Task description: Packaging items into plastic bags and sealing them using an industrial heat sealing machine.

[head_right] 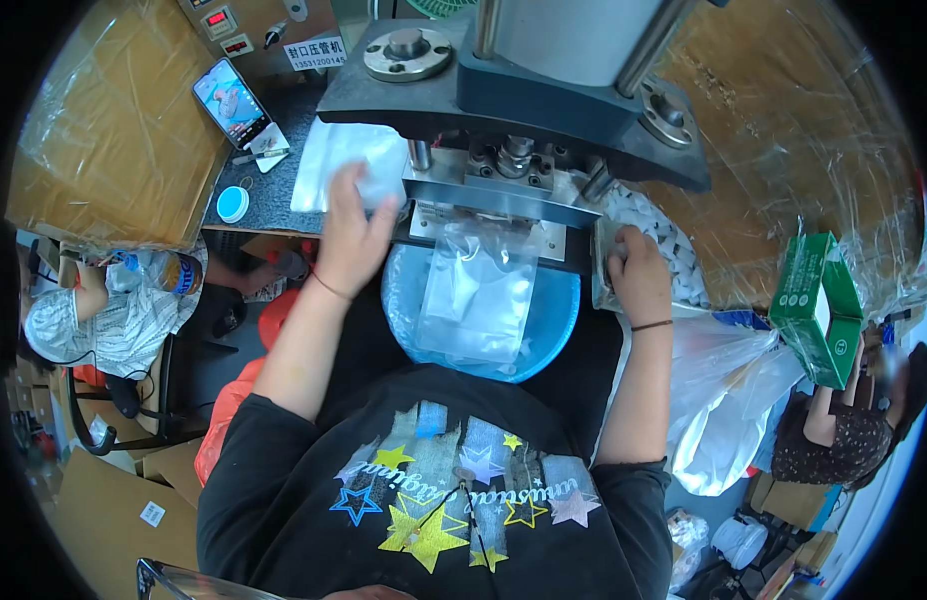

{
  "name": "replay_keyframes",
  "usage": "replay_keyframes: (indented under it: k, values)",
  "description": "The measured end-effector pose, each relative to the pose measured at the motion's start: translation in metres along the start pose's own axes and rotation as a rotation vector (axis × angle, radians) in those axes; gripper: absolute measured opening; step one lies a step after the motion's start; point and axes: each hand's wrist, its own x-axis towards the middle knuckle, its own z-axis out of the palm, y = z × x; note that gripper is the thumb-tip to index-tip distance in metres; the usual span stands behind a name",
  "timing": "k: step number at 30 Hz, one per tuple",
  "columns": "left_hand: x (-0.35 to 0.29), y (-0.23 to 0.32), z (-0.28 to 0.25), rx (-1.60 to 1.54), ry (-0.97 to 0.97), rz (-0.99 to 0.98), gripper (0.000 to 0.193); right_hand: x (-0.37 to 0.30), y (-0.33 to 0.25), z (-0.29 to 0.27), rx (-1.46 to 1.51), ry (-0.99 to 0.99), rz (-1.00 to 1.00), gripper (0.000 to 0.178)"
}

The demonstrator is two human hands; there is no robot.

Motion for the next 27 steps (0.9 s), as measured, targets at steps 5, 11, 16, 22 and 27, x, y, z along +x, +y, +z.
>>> replay_keyframes:
  k: [5, 11, 16, 22, 27]
  values:
    - [-0.022, -0.026, -0.024, 0.522, -0.366, 0.227, 0.046, -0.007, -0.005, -0.009, 0.094, 0.139, -0.051, 0.017]
    - [-0.051, 0.007, -0.034, -0.576, -0.301, -0.362, 0.022, -0.032, -0.056, -0.022, 0.618, -0.019, -0.038, 0.018]
    - [-0.052, 0.050, -0.025, -0.565, -0.580, -0.358, 0.010, -0.025, -0.114, -0.018, 0.912, -0.097, -0.159, 0.011]
    - [-0.069, 0.077, -0.002, -0.858, -0.816, -0.529, 0.020, -0.014, -0.129, -0.019, 0.962, -0.087, -0.174, 0.012]
    - [-0.080, 0.091, 0.008, -1.278, -1.023, -0.712, 0.031, -0.022, -0.085, -0.029, 0.838, -0.270, -0.238, 0.013]
